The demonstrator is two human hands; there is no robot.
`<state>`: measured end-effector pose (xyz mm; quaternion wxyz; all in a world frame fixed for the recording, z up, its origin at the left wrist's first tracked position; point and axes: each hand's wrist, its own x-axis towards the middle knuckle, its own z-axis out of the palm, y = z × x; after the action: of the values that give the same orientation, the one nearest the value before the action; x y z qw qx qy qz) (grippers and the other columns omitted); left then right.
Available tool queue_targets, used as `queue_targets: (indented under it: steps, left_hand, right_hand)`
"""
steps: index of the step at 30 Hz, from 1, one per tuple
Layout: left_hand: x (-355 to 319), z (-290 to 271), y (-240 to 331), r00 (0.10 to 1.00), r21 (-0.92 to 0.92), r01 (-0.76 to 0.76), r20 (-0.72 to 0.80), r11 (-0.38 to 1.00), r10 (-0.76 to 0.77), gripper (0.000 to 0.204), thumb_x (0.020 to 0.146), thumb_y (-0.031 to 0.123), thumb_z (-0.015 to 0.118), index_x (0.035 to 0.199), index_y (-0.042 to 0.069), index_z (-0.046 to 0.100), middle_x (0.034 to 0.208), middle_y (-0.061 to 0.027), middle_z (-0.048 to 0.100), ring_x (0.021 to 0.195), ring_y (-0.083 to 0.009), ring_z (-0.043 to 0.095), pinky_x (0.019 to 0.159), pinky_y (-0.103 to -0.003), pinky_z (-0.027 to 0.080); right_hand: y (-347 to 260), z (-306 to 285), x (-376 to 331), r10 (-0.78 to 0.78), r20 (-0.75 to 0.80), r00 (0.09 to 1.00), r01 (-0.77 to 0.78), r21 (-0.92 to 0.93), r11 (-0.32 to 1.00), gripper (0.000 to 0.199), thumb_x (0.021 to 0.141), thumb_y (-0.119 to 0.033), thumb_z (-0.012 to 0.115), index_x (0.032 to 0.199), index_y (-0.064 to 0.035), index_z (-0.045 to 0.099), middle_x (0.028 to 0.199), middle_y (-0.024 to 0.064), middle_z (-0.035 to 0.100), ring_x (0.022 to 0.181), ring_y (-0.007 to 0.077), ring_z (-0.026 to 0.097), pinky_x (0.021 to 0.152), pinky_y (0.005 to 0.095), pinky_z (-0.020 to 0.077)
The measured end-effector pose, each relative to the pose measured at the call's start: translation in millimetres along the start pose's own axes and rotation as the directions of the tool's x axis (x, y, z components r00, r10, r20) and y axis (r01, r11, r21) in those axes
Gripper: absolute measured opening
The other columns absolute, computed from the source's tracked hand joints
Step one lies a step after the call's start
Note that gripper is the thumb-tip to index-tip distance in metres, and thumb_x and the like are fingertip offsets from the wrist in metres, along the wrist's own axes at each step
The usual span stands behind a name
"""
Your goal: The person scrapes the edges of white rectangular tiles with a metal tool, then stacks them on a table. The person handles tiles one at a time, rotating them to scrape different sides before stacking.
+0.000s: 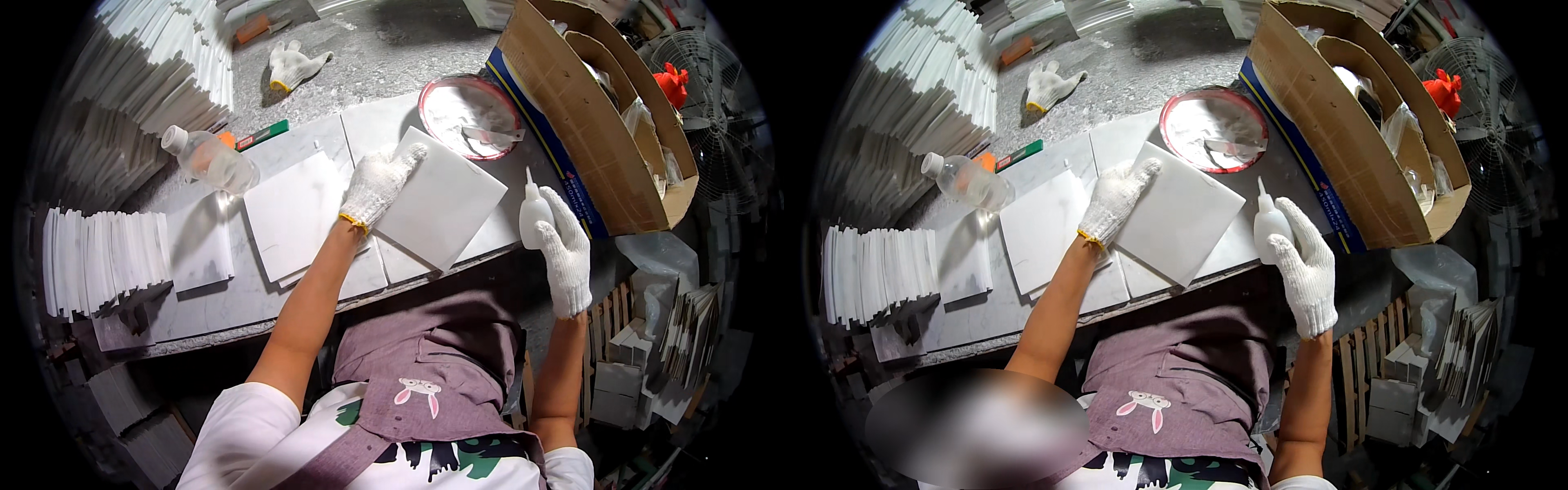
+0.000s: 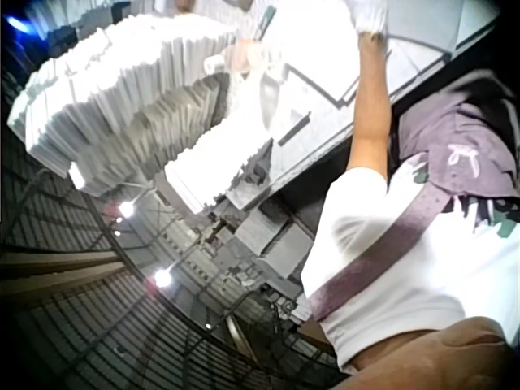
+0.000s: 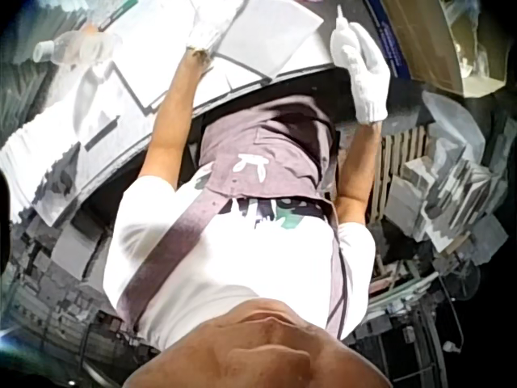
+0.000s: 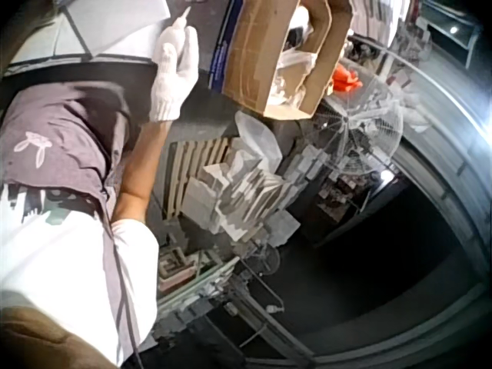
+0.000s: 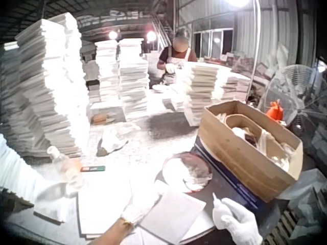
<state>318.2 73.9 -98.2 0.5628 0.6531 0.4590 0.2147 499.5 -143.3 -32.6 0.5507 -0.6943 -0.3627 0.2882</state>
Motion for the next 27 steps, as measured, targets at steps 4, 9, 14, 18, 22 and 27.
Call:
queue_targets:
  steps: [4,9,14,18,22,27]
  left_hand:
    - [-1.2,0.8,0.7,1.000,0.020,-0.015,0.014,1.000,0.015,0.049,0.086,0.048,0.059,0.100,0.002,0.066,0.077,-0.0112,0.067,0.071,-0.0197,0.063,0.067,-0.033,0.048]
    - [-0.9,0.2,1.7,1.000,0.043,0.011,0.023,0.999,-0.012,0.049,0.087,0.049,0.058,0.098,0.002,0.066,0.077,-0.0126,0.066,0.071,-0.0217,0.063,0.067,-0.034,0.048]
    - [-1.7,-1.1,3.1,0.999,0.119,-0.049,0.006,0.992,0.049,0.050,0.087,0.050,0.057,0.096,0.002,0.066,0.080,-0.0155,0.066,0.074,-0.0262,0.064,0.068,-0.036,0.048]
    - [-2.8,-2.4,6.1,0.999,0.138,-0.040,0.021,0.990,0.038,0.051,0.087,0.052,0.056,0.094,0.002,0.066,0.080,-0.0161,0.066,0.076,-0.0272,0.064,0.070,-0.037,0.048]
    - [-3.2,-1.3,6.1,0.999,0.167,-0.039,0.003,0.985,0.039,0.051,0.086,0.053,0.056,0.091,0.002,0.066,0.079,-0.0176,0.066,0.076,-0.0301,0.064,0.070,-0.039,0.048]
    - [-2.4,-1.1,6.4,0.998,0.210,-0.068,0.008,0.975,0.068,0.051,0.086,0.052,0.056,0.090,0.003,0.065,0.079,-0.0192,0.065,0.076,-0.0327,0.063,0.069,-0.041,0.047]
  right_hand:
    - [-10.9,3.4,12.2,0.060,0.092,0.994,-0.058,-0.027,0.998,0.044,0.086,-0.014,0.063,0.126,0.0030,0.055,0.122,0.0135,0.060,0.111,0.0181,0.056,0.098,0.0298,0.0411]
    - [-17.6,7.9,23.4,0.101,0.175,0.979,-0.088,-0.079,0.993,0.043,0.086,-0.014,0.062,0.125,0.0026,0.055,0.122,0.0119,0.060,0.110,0.0164,0.056,0.096,0.0279,0.0423]
    - [-15.0,10.6,26.0,0.137,0.168,0.976,-0.134,-0.027,0.991,0.042,0.085,-0.015,0.063,0.124,0.0007,0.057,0.120,0.0104,0.062,0.108,0.0160,0.057,0.094,0.0271,0.0433]
    - [-14.2,9.3,28.0,0.187,0.171,0.967,-0.187,-0.017,0.982,0.043,0.085,-0.015,0.063,0.124,-0.0004,0.057,0.118,0.0093,0.062,0.104,0.0147,0.058,0.090,0.0264,0.0450]
    - [-15.1,9.7,30.1,0.229,0.181,0.956,-0.231,-0.014,0.973,0.043,0.085,-0.017,0.063,0.124,-0.0006,0.058,0.117,0.0078,0.063,0.101,0.0129,0.058,0.085,0.0258,0.0466]
    - [-8.8,8.9,30.6,0.210,0.190,0.959,-0.215,0.006,0.977,0.043,0.086,-0.021,0.064,0.124,-0.0016,0.058,0.116,0.0070,0.063,0.098,0.0120,0.058,0.081,0.0250,0.0480]
